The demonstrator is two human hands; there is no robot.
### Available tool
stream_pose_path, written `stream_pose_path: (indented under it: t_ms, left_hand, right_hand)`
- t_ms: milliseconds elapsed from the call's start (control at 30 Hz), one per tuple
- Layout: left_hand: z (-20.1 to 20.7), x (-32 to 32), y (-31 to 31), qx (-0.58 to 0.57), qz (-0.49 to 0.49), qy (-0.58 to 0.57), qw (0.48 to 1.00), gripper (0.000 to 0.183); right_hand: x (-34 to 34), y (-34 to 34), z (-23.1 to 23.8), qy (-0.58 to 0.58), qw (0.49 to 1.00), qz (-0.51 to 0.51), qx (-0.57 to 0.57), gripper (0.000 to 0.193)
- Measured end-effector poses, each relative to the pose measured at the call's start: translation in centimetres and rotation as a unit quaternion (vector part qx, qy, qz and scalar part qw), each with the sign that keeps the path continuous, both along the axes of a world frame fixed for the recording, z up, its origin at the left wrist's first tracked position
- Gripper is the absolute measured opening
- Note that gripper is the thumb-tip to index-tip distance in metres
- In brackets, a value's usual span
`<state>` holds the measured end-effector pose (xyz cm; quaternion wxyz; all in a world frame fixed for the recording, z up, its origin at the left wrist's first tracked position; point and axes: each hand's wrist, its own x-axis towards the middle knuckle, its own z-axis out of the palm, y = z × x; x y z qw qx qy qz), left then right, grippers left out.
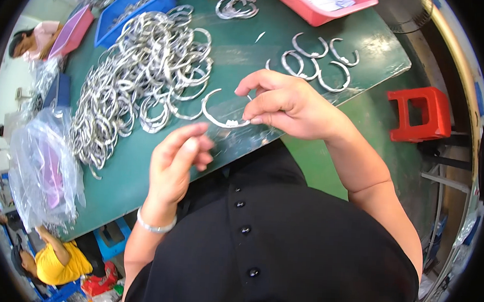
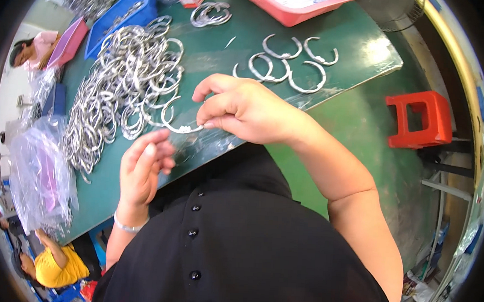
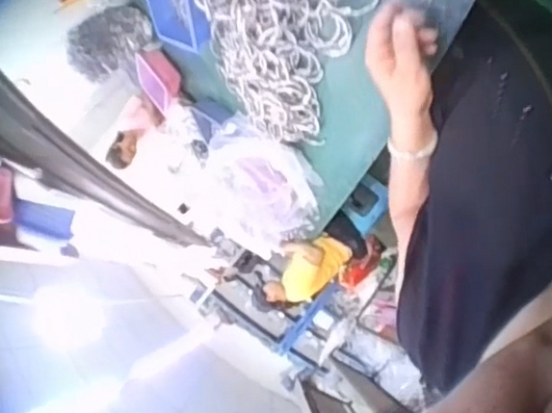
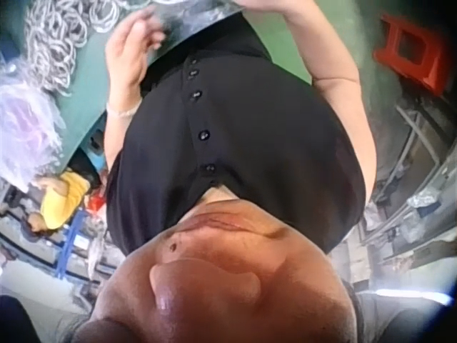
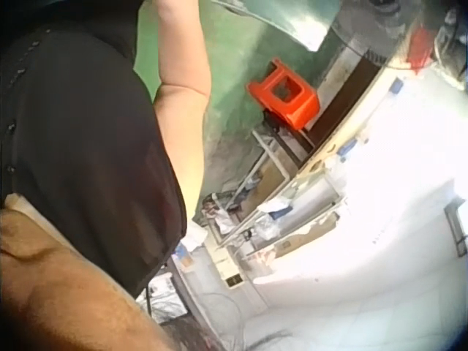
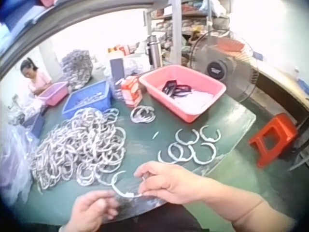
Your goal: The person picks up metal rings from a pile on a table by hand, rotates them to check their condition, and places some into a pink tray.
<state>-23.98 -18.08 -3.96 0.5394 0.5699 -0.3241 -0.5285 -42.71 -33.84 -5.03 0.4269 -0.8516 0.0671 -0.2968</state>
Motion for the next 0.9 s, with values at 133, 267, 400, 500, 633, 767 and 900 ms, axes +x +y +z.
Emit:
stream_pose_path:
  t_ms: [133, 267, 400, 500, 633, 767, 900]
  left_hand:
    - [0.1, 0.1, -0.7, 0.004, -0.033, 0.086, 0.996, 0.023]
    - [-0.4, 0.9, 0.4, 0.001, -0.013, 0.105, 0.994, 0.019]
    - [-0.9, 1.3, 1.1, -0.014, 0.018, 0.107, 0.994, 0.017]
    - [-1.2, 1.8, 1.3, -0.024, 0.019, 0.1, 0.995, 0.017]
    - [-1.6, 2.0, 1.4, -0.037, 0.018, 0.072, 0.997, 0.017]
    - [-1.8, 2.0, 1.3, -0.036, 0.027, 0.053, 0.998, 0.015]
    - [-2.0, 2.0, 1.2, -0.039, 0.023, 0.051, 0.998, 0.015]
  right_hand:
    - [2.0, 2.4, -1.2, -0.021, 0.998, 0.035, 0.047, 0.011]
    - [3.2, 3.6, -1.6, 0.012, 0.99, 0.042, 0.137, 0.011]
    - [4.3, 4.2, -2.3, 0.011, 0.96, 0.058, 0.272, 0.016]
    - [4.9, 4.5, -2.8, -0.02, 0.926, 0.077, 0.37, 0.02]
    - [5.5, 4.7, -3.3, -0.042, 0.882, 0.089, 0.46, 0.027]
    - [5.6, 4.8, -3.4, -0.029, 0.876, 0.073, 0.476, 0.029]
    - [5.5, 4.7, -3.3, -0.01, 0.875, 0.072, 0.479, 0.028]
